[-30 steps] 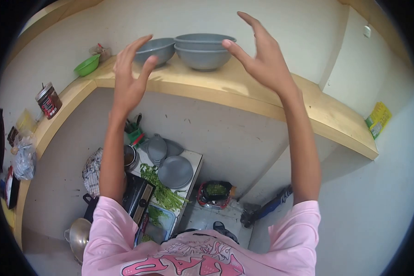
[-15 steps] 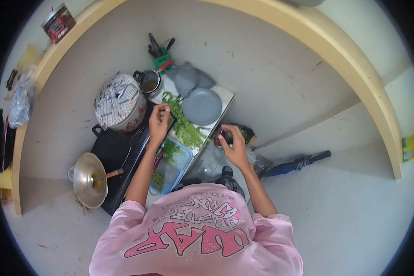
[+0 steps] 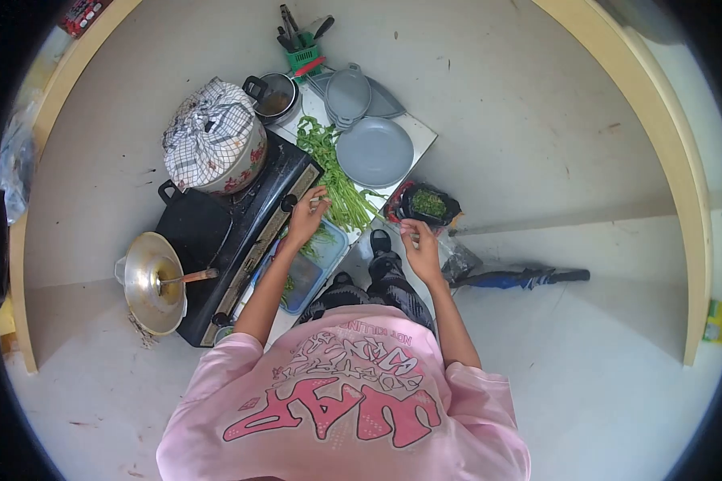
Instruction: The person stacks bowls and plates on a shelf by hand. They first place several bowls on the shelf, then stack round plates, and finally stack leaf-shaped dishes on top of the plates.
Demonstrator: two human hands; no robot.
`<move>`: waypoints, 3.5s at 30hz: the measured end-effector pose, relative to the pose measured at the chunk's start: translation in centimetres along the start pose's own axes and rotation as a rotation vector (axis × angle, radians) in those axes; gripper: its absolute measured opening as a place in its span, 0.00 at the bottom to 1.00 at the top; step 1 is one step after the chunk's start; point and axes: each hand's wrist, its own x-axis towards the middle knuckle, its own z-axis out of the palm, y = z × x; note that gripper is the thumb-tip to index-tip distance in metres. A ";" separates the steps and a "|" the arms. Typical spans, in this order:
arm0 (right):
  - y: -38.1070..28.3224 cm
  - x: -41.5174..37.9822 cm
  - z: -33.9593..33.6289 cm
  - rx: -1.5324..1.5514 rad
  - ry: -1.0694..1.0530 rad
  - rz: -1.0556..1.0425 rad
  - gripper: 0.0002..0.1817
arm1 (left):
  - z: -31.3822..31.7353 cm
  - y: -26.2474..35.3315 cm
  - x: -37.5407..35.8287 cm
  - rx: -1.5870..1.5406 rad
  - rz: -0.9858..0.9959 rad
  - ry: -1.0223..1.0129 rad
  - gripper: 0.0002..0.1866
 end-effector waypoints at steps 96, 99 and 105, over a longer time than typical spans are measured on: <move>-29.1 -13.1 -26.0 0.003 0.150 -0.639 0.92 | 0.4 38.2 -8.7 -0.452 0.572 -0.636 0.74; -31.2 -14.3 -28.8 -0.051 0.191 -0.681 0.91 | 1.9 42.3 -9.3 -0.463 0.619 -0.532 0.75; -34.5 -15.5 -34.7 -0.268 0.326 -0.720 0.81 | 6.0 49.6 -7.6 -0.366 0.844 -0.518 0.75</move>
